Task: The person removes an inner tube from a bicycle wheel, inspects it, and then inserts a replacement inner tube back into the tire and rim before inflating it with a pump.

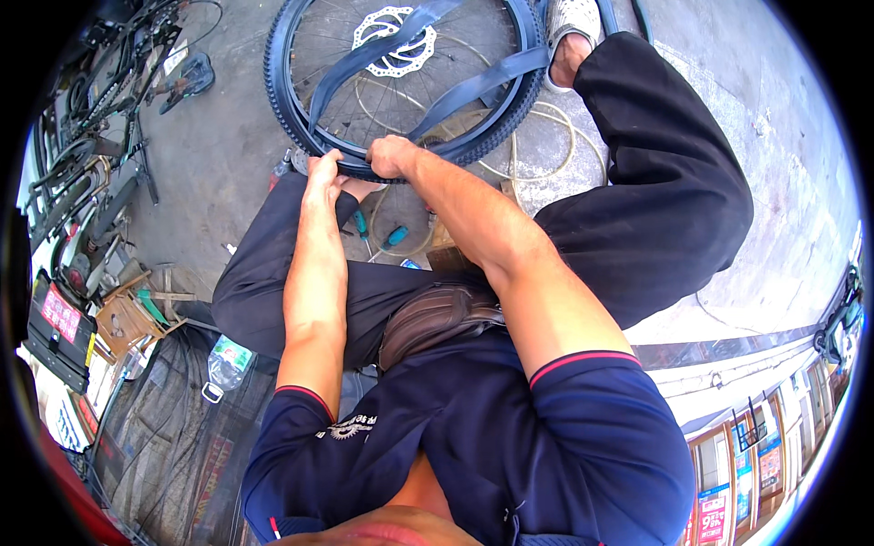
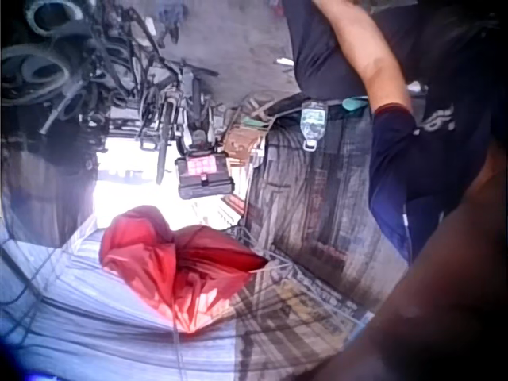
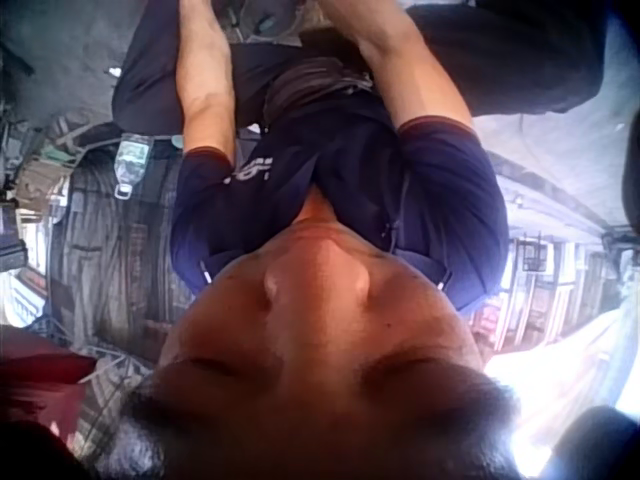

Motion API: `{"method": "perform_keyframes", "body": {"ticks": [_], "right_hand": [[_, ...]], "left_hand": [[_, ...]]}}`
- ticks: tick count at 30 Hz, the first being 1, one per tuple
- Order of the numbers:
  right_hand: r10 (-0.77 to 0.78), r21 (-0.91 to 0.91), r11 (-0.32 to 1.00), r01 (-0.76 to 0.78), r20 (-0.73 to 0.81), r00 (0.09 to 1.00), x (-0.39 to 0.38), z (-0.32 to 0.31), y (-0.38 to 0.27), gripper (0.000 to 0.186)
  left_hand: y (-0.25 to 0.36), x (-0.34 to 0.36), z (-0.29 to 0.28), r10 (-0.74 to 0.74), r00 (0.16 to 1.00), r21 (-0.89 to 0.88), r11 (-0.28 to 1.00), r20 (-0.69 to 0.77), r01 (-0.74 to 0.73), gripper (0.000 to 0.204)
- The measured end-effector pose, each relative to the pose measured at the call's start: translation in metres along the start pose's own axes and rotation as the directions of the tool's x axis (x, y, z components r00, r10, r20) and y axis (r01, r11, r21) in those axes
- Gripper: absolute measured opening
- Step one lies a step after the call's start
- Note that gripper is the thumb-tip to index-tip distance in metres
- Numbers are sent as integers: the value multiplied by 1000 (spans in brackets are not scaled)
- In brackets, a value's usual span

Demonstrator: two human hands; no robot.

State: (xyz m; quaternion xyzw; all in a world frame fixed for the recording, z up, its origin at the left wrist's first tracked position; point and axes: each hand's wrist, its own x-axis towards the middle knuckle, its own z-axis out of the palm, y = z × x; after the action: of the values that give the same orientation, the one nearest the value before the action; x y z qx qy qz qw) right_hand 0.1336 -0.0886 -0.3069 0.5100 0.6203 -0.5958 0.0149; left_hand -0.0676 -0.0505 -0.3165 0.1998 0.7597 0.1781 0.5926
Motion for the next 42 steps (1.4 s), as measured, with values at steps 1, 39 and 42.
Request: {"method": "perform_keyframes", "body": {"ticks": [1, 39, 42], "right_hand": [[-19, 55, 998, 19, -3, 1000, 1, -3, 7, 43], [-122, -172, 985, 30, -552, 825, -99, 5, 23, 53], [-249, -355, 934, 44, -555, 794, -119, 14, 16, 49]], "left_hand": [[4, -3, 1, 0, 1000, 10, 1000, 26, 0, 45], [-55, -57, 75, -15, 788, 248, 945, -615, 212, 76], [-33, -63, 70, -13, 819, 357, 896, -574, 265, 66]]}}
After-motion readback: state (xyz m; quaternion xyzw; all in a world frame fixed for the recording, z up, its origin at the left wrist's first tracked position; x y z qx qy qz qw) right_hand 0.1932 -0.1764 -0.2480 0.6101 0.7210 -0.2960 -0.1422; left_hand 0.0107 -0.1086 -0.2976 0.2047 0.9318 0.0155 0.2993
